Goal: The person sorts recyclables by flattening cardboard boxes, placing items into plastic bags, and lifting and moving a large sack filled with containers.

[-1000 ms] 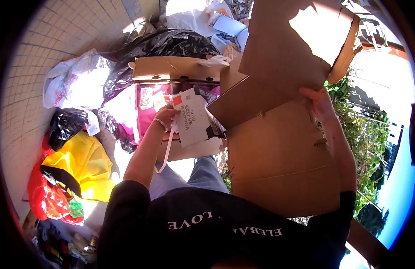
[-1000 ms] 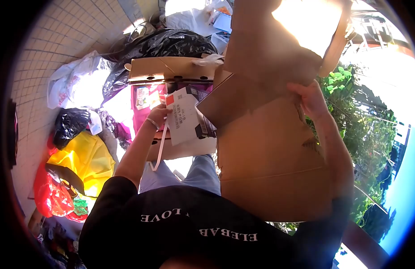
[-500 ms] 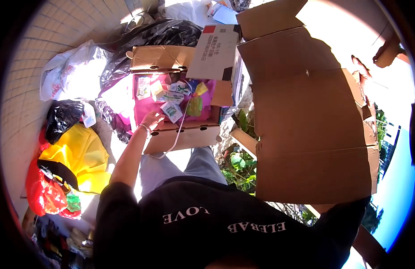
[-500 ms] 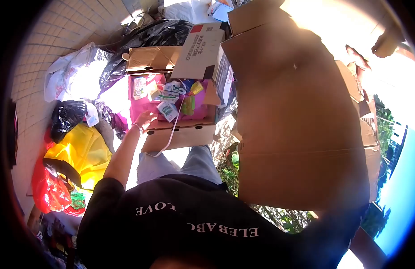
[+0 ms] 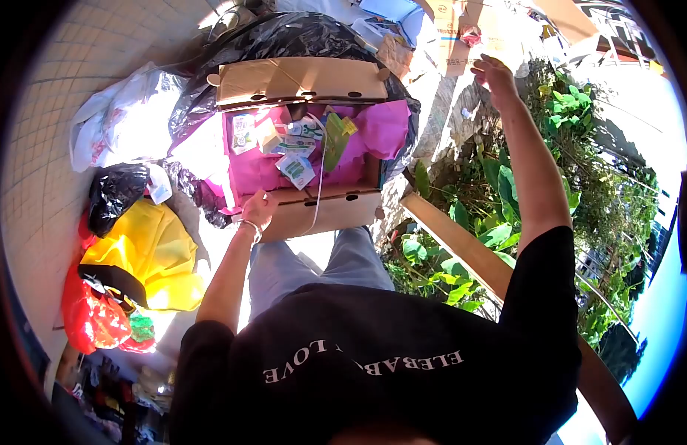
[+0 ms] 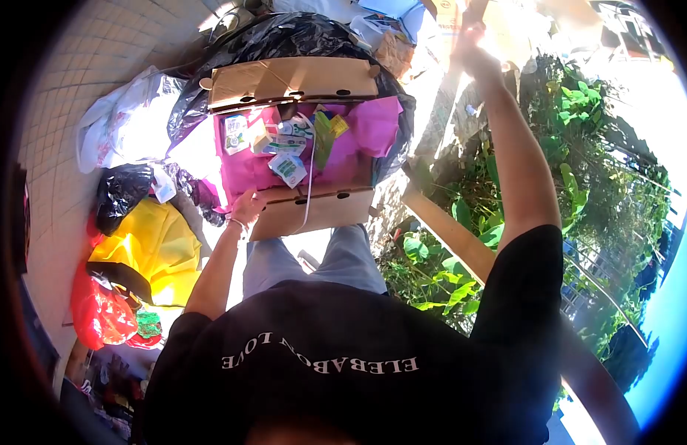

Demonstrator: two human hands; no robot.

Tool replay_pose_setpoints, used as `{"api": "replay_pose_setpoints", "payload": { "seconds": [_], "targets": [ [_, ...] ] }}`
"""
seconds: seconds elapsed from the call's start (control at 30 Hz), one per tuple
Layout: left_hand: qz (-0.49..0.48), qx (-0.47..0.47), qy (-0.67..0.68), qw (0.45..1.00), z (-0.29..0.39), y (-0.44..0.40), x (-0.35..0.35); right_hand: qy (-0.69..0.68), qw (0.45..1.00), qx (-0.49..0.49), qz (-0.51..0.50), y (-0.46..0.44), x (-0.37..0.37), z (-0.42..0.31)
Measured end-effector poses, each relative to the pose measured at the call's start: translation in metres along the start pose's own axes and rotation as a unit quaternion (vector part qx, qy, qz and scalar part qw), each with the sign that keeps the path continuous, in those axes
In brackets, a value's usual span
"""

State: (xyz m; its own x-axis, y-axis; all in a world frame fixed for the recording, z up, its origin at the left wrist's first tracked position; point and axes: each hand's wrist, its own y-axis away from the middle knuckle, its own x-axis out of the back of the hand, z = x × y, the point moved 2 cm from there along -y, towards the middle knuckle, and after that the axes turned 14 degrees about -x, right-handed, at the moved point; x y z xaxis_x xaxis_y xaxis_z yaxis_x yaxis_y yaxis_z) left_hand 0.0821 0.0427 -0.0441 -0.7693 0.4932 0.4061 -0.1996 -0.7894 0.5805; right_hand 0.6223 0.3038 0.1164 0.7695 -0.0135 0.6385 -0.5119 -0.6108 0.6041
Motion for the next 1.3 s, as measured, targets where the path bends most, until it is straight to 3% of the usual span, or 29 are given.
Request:
{"api": "replay_pose_setpoints", "payload": {
  "seconds": [0.03, 0.07, 0.1, 0.17, 0.23, 0.27, 0.33, 0.4, 0.43, 0.47, 0.53, 0.63, 0.7, 0.73, 0.77, 0.83, 0.87, 0.9, 0.97, 1.03, 1.17, 1.2, 1.23, 1.3],
  "targets": [
    [0.010, -0.023, -0.021, 0.999, -0.006, 0.002, -0.004, -0.081, 0.993, 0.011, -0.088, -0.027, -0.035, 0.057],
    [0.023, -0.029, 0.000, 0.999, 0.003, 0.008, -0.002, 0.084, 0.995, 0.002, -0.047, -0.014, -0.073, 0.076],
    [0.031, -0.038, -0.009, 0.999, 0.011, 0.009, -0.001, 0.110, 0.993, 0.023, 0.019, -0.006, -0.107, 0.099],
    [0.046, -0.052, -0.029, 0.997, 0.015, 0.014, 0.001, 0.029, 0.994, -0.100, -0.044, 0.059, -0.139, 0.092],
    [0.107, -0.094, -0.038, 0.989, 0.012, 0.017, 0.000, 0.007, 0.993, -0.117, 0.006, 0.035, -0.177, 0.144],
    [0.136, -0.108, -0.049, 0.984, 0.024, 0.020, 0.004, -0.014, 0.993, -0.116, -0.034, 0.043, -0.183, 0.147],
    [0.152, -0.093, -0.039, 0.983, 0.023, 0.019, 0.009, -0.005, 0.997, -0.077, 0.005, 0.023, -0.207, 0.185],
    [0.251, -0.179, -0.157, 0.938, 0.034, 0.022, 0.025, 0.001, 0.999, -0.032, 0.032, 0.034, -0.217, 0.188],
    [0.298, -0.221, -0.214, 0.904, 0.039, 0.024, 0.030, -0.030, 0.999, -0.004, -0.013, 0.042, -0.226, 0.191],
    [0.267, -0.136, -0.039, 0.953, 0.031, 0.022, 0.032, -0.061, 0.996, 0.025, -0.056, 0.049, -0.236, 0.193],
    [0.307, -0.076, -0.005, 0.949, -0.006, 0.010, 0.032, -0.074, 0.985, 0.061, -0.145, 0.080, -0.250, 0.186],
    [0.263, -0.048, -0.103, 0.958, -0.071, -0.011, 0.037, -0.035, 0.946, 0.158, -0.281, 0.135, -0.265, 0.178],
    [0.223, -0.018, -0.130, 0.966, -0.075, -0.018, 0.044, 0.055, 0.944, 0.179, -0.271, 0.150, -0.265, 0.178],
    [0.226, 0.003, -0.109, 0.968, -0.077, -0.022, 0.044, 0.082, 0.966, 0.085, -0.230, 0.150, -0.259, 0.179],
    [0.230, 0.023, -0.087, 0.969, -0.080, -0.025, 0.045, -0.051, 0.982, 0.030, -0.181, 0.142, -0.260, 0.188],
    [0.192, 0.107, -0.022, 0.975, -0.091, -0.031, 0.047, 0.043, 0.992, 0.049, 0.112, 0.120, -0.253, 0.206],
    [0.216, 0.070, -0.088, 0.970, -0.101, -0.031, 0.043, 0.051, 0.986, 0.049, 0.153, 0.104, -0.254, 0.221],
    [0.190, 0.084, -0.048, 0.977, -0.112, -0.033, 0.040, 0.060, 0.978, 0.047, 0.195, 0.089, -0.255, 0.237],
    [0.172, 0.069, -0.158, 0.970, -0.130, -0.036, 0.036, 0.065, 0.994, -0.017, 0.091, 0.069, -0.261, 0.247],
    [0.169, 0.081, -0.088, 0.978, -0.119, -0.037, 0.039, 0.134, 0.986, -0.089, -0.047, 0.067, -0.259, 0.235],
    [0.217, 0.037, 0.007, 0.975, -0.119, -0.032, 0.042, 0.223, 0.974, -0.025, 0.023, 0.061, -0.256, 0.242],
    [0.187, 0.065, 0.027, 0.980, -0.081, -0.023, 0.053, 0.209, 0.977, 0.009, 0.036, 0.071, -0.245, 0.236],
    [0.178, 0.057, 0.038, 0.982, -0.070, -0.017, 0.055, 0.190, 0.981, -0.007, 0.019, 0.084, -0.230, 0.217],
    [0.166, 0.040, 0.063, 0.983, -0.055, -0.004, 0.056, 0.155, 0.985, 0.056, 0.051, 0.111, -0.193, 0.197]
  ]
}}
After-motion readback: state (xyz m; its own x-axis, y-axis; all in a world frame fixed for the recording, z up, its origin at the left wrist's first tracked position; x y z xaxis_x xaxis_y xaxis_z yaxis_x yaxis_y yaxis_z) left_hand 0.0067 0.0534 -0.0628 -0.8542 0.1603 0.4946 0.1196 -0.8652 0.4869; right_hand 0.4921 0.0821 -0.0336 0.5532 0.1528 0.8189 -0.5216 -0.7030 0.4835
